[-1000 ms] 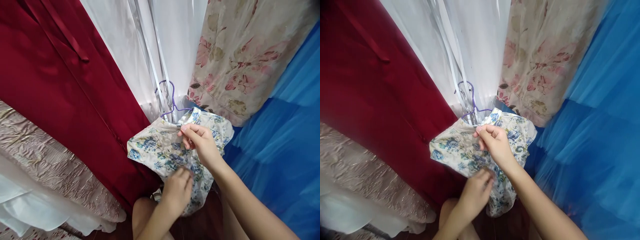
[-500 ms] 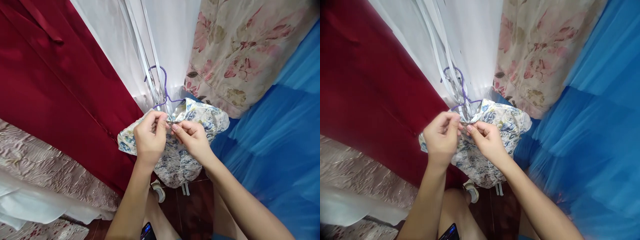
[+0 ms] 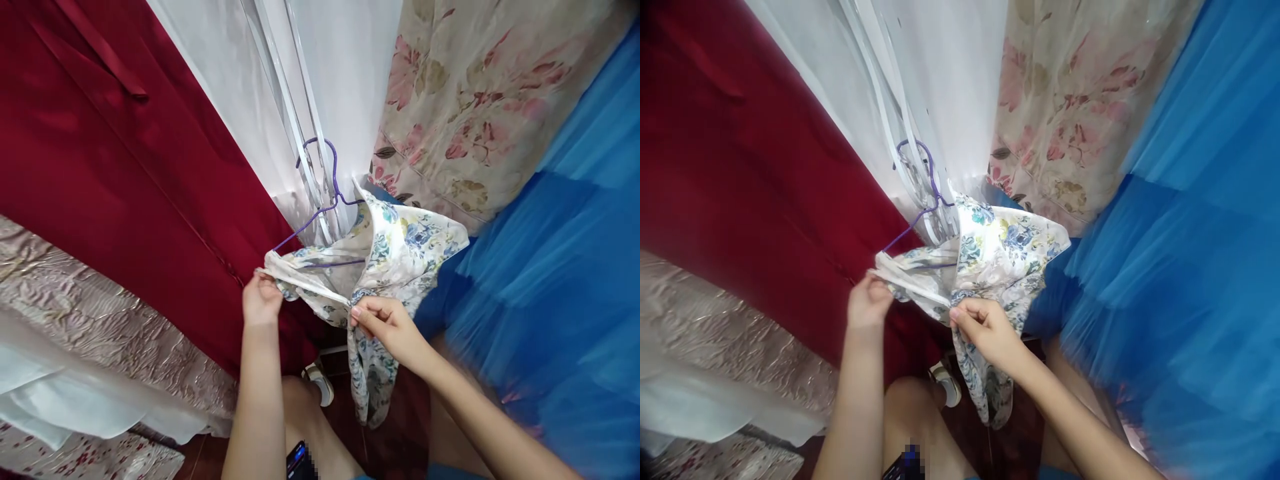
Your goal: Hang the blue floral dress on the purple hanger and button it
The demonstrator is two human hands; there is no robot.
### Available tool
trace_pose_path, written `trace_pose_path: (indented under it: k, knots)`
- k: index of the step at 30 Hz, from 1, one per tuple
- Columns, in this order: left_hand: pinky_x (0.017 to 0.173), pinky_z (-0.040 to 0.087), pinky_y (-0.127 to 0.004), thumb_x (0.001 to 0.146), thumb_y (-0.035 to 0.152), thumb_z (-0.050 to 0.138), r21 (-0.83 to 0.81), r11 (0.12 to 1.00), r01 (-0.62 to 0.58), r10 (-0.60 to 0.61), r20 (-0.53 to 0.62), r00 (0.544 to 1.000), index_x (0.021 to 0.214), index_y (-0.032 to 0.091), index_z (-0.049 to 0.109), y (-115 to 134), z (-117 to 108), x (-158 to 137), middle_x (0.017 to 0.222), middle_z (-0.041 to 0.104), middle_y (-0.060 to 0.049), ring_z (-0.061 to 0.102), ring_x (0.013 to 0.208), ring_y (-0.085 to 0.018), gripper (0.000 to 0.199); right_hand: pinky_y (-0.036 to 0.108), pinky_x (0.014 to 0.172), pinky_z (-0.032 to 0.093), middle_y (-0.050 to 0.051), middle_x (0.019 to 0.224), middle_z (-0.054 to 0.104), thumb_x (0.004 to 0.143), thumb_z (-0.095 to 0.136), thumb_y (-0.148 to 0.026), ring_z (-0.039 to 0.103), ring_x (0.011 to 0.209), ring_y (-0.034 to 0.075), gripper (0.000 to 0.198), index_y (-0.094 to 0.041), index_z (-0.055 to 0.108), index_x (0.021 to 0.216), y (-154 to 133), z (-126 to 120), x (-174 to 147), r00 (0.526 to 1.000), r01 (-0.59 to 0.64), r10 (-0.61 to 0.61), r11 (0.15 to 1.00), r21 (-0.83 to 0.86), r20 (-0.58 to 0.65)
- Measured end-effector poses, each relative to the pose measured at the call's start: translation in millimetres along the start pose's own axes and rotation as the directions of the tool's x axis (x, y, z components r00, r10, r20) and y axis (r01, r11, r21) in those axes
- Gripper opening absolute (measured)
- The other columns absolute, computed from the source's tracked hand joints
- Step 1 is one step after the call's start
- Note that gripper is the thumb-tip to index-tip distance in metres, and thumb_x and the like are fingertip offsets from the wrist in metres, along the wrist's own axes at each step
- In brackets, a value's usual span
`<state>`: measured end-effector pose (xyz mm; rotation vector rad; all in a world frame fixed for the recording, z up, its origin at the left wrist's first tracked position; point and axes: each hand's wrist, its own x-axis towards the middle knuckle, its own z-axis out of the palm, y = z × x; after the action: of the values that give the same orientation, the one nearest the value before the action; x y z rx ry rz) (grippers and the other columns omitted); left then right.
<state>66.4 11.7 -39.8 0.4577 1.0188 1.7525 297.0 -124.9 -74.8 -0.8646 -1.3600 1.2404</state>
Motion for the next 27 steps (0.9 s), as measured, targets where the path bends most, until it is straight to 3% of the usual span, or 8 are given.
trace_pose_path:
  k: [5,6,9,12,14,18,21,27]
  knots:
    - [0.065,0.048,-0.028,0.085,0.018,0.057,0.184,0.971,0.154,-0.171,0.084,0.982,0.074,0.016,0.057,-74.4,-9.9,-29.1,0.068,0.063,-0.002,0.06,0.06,-0.014,0.011,0.025,0.051,0.027,-0.005,0.049,0.047,0.093,0.059,-0.048,0.039,0.048,0.011,0.037,-0.016,0.064,0.074,16.2,-16.8,-10.7,0.99,-0.035,0.044,0.997,0.07,-0.134]
    - [0.068,0.049,-0.029,0.081,0.018,0.062,0.222,0.963,0.152,-0.182,0.119,0.976,0.078,0.014,0.062,-85.8,-9.8,-37.5,0.073,0.066,-0.004,0.062,0.065,-0.015,0.005,0.025,0.051,0.026,-0.005,0.049,0.047,0.092,0.06,-0.048,0.039,0.048,0.011,0.037,-0.016,0.065,0.074,19.2,-21.6,-13.0,0.985,-0.045,0.057,0.996,0.076,-0.164]
    - [0.079,0.047,-0.03,0.069,0.021,0.074,0.323,0.945,0.049,-0.132,0.241,0.962,0.085,0.013,0.07,-106.5,-7.0,-60.4,0.082,0.071,-0.005,0.064,0.08,-0.018,0.018,0.026,0.05,0.024,-0.005,0.049,0.046,0.091,0.061,-0.05,0.037,0.047,0.011,0.038,-0.016,0.065,0.074,29.3,-33.6,-18.9,0.973,-0.081,0.097,0.993,0.084,-0.211]
    - [0.081,0.046,-0.029,0.071,0.027,0.073,0.416,0.905,-0.089,-0.087,0.386,0.918,0.085,0.012,0.071,-106.8,-1.9,-79.0,0.081,0.069,-0.005,0.062,0.085,-0.02,0.02,0.026,0.049,0.023,-0.004,0.049,0.046,0.088,0.064,-0.051,0.035,0.046,0.01,0.038,-0.016,0.066,0.073,43.0,-41.8,-22.6,0.96,-0.119,0.138,0.989,0.089,-0.242]
    - [0.077,0.045,-0.027,0.079,0.032,0.068,0.454,0.867,-0.207,-0.044,0.482,0.875,0.085,0.013,0.069,-98.4,1.8,-90.7,0.078,0.066,-0.004,0.06,0.081,-0.018,0.02,0.026,0.048,0.023,-0.004,0.051,0.048,0.085,0.067,-0.052,0.036,0.047,0.011,0.037,-0.017,0.066,0.073,55.4,-48.7,-23.4,0.927,-0.113,0.148,0.986,0.12,-0.343]
    - [0.07,0.041,-0.023,0.093,0.04,0.057,0.43,0.784,-0.448,0.103,0.622,0.776,0.085,0.016,0.064,-76.1,8.4,-117.5,0.077,0.058,-0.001,0.052,0.076,-0.014,0.026,0.025,0.045,0.027,-0.005,0.058,0.048,0.076,0.075,-0.051,0.037,0.048,0.01,0.035,-0.02,0.058,0.073,86.7,-70.9,-23.9,0.788,-0.018,0.242,0.928,0.371,-0.567]
    - [0.072,0.041,-0.024,0.095,0.042,0.055,0.42,0.781,-0.463,0.081,0.667,0.741,0.092,0.016,0.065,-69.6,12.0,-138.3,0.08,0.058,-0.002,0.053,0.079,-0.016,0.028,0.024,0.043,0.031,-0.006,0.059,0.044,0.07,0.078,-0.051,0.037,0.047,0.009,0.038,-0.022,0.055,0.077,110.8,-83.4,-28.5,0.755,-0.008,0.334,0.866,0.501,-0.565]
    - [0.074,0.042,-0.024,0.095,0.041,0.056,0.463,0.788,-0.407,-0.047,0.704,0.709,0.093,0.016,0.068,-83.9,12.4,-168.2,0.082,0.061,-0.003,0.055,0.081,-0.017,0.028,0.027,0.044,0.036,-0.004,0.062,0.051,0.073,0.072,-0.051,0.043,0.047,0.013,0.034,-0.023,0.055,0.081,147.2,-75.7,-51.0,0.736,-0.136,0.409,0.87,0.474,-0.539]
